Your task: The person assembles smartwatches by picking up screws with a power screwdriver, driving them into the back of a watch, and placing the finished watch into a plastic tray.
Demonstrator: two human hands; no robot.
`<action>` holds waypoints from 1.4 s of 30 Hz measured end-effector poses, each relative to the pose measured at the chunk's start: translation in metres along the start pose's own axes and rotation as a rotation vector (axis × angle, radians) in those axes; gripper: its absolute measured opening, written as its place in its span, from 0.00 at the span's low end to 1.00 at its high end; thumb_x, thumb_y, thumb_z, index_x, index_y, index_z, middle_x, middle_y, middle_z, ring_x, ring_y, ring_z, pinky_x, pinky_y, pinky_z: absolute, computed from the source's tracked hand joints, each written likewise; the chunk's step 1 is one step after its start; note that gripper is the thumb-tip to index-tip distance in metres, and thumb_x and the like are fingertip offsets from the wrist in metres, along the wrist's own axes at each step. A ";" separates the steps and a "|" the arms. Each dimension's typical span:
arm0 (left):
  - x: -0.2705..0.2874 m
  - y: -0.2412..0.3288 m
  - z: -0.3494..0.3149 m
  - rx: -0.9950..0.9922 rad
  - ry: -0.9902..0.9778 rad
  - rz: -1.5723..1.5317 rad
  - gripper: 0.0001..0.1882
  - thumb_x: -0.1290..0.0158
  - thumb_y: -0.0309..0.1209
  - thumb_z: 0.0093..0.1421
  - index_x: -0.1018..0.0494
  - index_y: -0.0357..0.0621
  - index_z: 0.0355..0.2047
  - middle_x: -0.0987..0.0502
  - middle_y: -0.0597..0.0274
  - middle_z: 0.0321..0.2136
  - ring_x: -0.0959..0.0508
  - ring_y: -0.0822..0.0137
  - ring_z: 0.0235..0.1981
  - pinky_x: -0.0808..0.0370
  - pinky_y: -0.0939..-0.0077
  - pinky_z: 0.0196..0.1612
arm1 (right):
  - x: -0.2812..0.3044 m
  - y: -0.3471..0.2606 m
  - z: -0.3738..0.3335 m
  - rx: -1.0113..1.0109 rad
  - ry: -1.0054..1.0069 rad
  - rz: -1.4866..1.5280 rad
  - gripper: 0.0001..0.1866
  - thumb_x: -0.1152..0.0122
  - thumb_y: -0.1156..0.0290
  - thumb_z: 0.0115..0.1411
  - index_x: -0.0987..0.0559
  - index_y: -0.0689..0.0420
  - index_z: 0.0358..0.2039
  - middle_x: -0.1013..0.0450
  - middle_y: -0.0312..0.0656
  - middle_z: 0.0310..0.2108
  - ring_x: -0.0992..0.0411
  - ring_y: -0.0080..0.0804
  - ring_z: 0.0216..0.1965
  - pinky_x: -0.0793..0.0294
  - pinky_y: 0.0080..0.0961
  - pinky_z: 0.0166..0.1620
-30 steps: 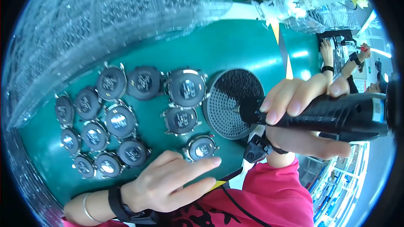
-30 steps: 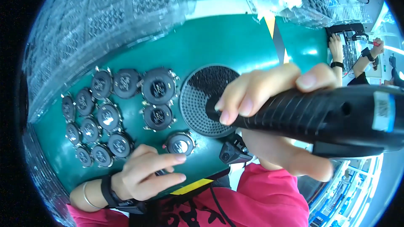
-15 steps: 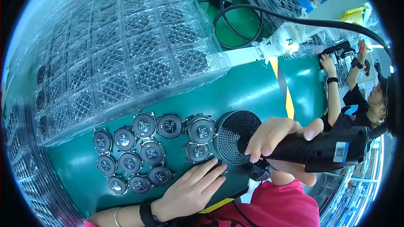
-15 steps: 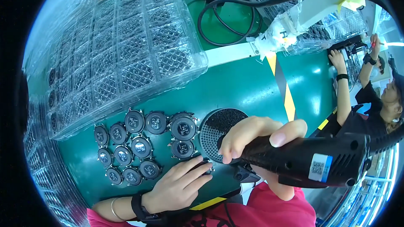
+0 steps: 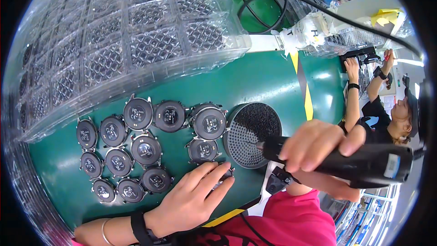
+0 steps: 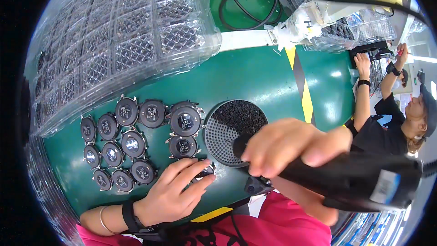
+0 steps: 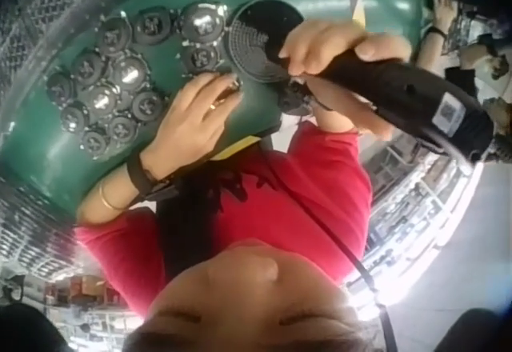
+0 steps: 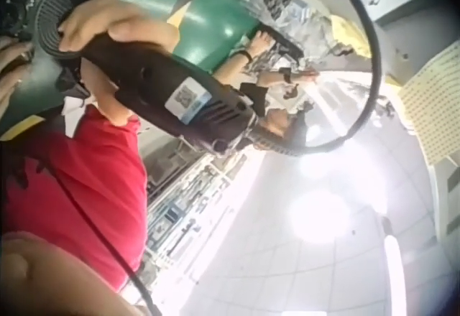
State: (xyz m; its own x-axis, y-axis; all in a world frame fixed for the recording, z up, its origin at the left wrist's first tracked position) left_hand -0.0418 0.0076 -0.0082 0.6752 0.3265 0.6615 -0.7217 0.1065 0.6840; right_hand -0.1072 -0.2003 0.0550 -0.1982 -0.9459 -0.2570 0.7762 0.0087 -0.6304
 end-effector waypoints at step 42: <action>-0.004 0.000 0.002 0.014 0.095 0.029 0.16 0.39 0.26 0.52 0.22 0.37 0.42 0.25 0.50 0.52 0.25 0.53 0.48 0.21 0.65 0.48 | -0.028 -0.010 -0.003 -0.292 -0.322 0.123 0.11 0.49 0.72 0.69 0.39 0.61 0.45 0.26 0.64 0.27 0.26 0.53 0.19 0.22 0.48 0.22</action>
State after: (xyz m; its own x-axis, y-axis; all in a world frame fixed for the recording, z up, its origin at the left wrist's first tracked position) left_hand -0.0437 0.0044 -0.0101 0.6360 0.4166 0.6496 -0.7381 0.0828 0.6696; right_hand -0.1117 -0.1726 0.0664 0.1173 -0.9844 -0.1311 0.5716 0.1748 -0.8017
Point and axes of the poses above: each hand's wrist, its own z-axis towards the middle knuckle, its own x-axis out of the back of the hand, y = z × x, the point moved 3 cm from there along z, towards the middle knuckle
